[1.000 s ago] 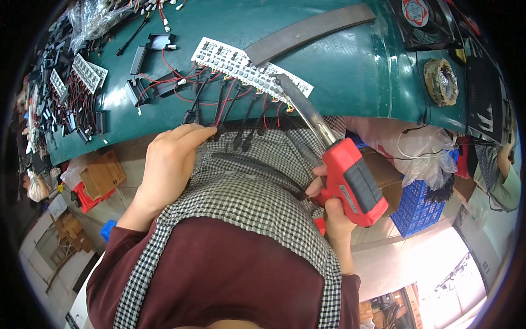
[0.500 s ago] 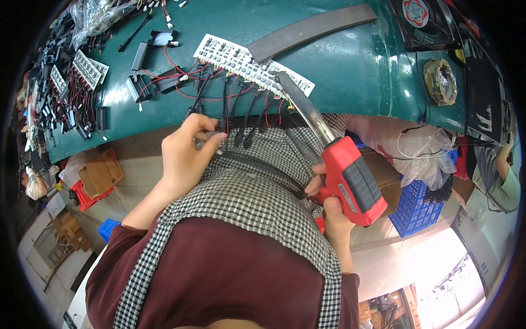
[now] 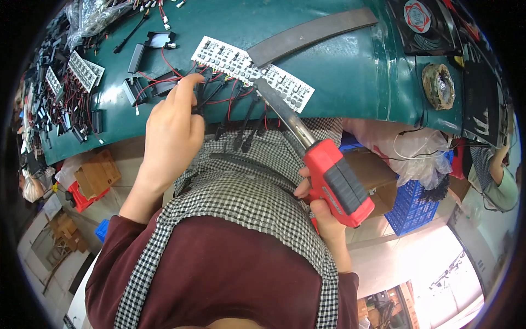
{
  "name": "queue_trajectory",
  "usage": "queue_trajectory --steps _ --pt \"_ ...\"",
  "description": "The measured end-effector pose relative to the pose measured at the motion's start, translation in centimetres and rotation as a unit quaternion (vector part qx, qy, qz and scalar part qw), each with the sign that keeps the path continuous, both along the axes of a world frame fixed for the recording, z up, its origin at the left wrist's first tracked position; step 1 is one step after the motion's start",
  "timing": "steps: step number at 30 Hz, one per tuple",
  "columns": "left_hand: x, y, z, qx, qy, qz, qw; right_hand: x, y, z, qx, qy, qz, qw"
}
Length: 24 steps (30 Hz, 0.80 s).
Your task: The person picks up circuit boards and wires from the workbench and solders wire connections onto the boards using a soldering gun.
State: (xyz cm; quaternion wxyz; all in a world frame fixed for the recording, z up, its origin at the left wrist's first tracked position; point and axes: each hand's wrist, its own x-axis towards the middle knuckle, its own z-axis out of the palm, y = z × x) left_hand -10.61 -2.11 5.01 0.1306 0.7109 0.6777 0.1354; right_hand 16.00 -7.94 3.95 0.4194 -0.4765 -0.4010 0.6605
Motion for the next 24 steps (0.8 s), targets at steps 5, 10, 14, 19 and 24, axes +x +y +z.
queue_trajectory --steps 5,10,14,19,24 --pt "1.1 0.6 -0.7 0.073 0.033 0.028 0.996 0.1 0.6 0.3 -0.013 -0.004 0.026 1.0" --pt "1.3 1.8 -1.7 0.092 0.028 -0.001 0.995 -0.1 1.3 0.5 -0.027 -0.007 0.05 0.998" --pt "1.5 2.1 -2.2 0.097 -0.002 0.01 0.995 -0.5 1.8 0.8 -0.036 -0.017 0.057 0.998" --pt "1.9 2.2 -2.9 0.121 0.041 0.022 0.992 -0.7 2.1 0.8 -0.051 -0.018 0.063 0.997" --pt "1.6 2.4 -3.2 0.125 0.006 0.023 0.992 -1.0 2.6 0.8 -0.042 -0.03 0.071 0.996"
